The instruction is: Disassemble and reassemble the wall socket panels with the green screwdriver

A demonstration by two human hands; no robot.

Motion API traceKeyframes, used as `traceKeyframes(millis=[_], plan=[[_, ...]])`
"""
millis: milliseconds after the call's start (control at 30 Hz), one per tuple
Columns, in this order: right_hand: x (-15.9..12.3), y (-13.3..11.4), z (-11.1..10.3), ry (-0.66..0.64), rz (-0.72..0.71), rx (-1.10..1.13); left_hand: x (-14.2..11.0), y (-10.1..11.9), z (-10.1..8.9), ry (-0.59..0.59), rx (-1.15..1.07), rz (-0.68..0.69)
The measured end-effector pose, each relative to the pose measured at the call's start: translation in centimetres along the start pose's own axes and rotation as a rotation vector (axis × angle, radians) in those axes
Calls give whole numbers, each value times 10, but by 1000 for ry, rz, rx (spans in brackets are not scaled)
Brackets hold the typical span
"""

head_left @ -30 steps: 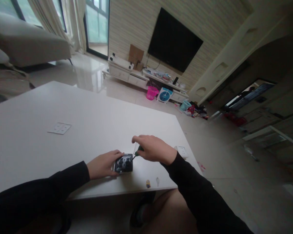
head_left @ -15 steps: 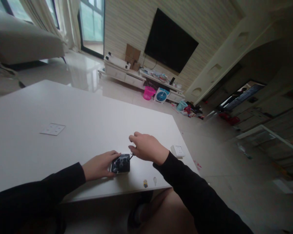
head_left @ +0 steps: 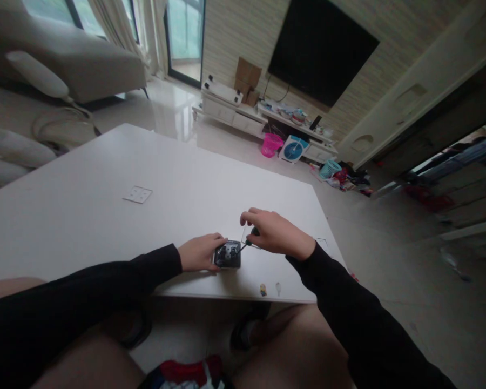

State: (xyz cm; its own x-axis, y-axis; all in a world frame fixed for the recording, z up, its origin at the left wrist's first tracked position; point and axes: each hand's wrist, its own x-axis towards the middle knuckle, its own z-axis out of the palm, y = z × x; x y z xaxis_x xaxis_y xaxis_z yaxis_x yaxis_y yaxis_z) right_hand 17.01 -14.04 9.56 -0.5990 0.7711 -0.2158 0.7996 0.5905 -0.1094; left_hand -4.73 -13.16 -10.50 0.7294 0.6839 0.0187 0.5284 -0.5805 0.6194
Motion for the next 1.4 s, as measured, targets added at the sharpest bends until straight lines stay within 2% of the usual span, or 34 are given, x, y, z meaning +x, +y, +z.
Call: traceKeyframes(millis=[67,200,233,367,400,533,600,667,733,833,933,1000,1067,1167,1300,1400], plan=[[0,-1,-1,-14,-44,11,0,-1,1,1,6,2],[1,-4,-2,10,164,-94,0,0,0,6,22,9],[1,-5,-2,7,171,-96,0,1,-1,6,23,9],[2,-4,-2,-13,-10,28,0,3,-3,-4,16,1],[3,-4,-1,-6,-12,38,0,4,-3,-9,15,0],[6,-4,1,37,136,-43,0,5,-3,5,18,3],[6,-2,-2,19,67,18,0,6,-3,15,18,5],[4,3,-8,25,-39,183,0,5,-3,6,20,1],[0,13,-13,111,-48,400,0,5,-3,-3,27,-4],[-6,34,-7,307,49,771,0,5,-2,-9,33,-9],[-10,54,22,563,147,1021,0,5,-1,-13,34,-25],[-11,62,51,639,224,1117,0,4,-1,-17,23,-30],[-12,61,78,565,267,1144,-1,3,0,-15,7,-25],[-12,49,107,451,276,891,-2,3,1,-14,-3,-19],[-5,31,124,180,254,510,-4,4,-1,-31,-1,-33],[2,23,133,81,305,315,-6,5,-1,-35,-1,-30]])
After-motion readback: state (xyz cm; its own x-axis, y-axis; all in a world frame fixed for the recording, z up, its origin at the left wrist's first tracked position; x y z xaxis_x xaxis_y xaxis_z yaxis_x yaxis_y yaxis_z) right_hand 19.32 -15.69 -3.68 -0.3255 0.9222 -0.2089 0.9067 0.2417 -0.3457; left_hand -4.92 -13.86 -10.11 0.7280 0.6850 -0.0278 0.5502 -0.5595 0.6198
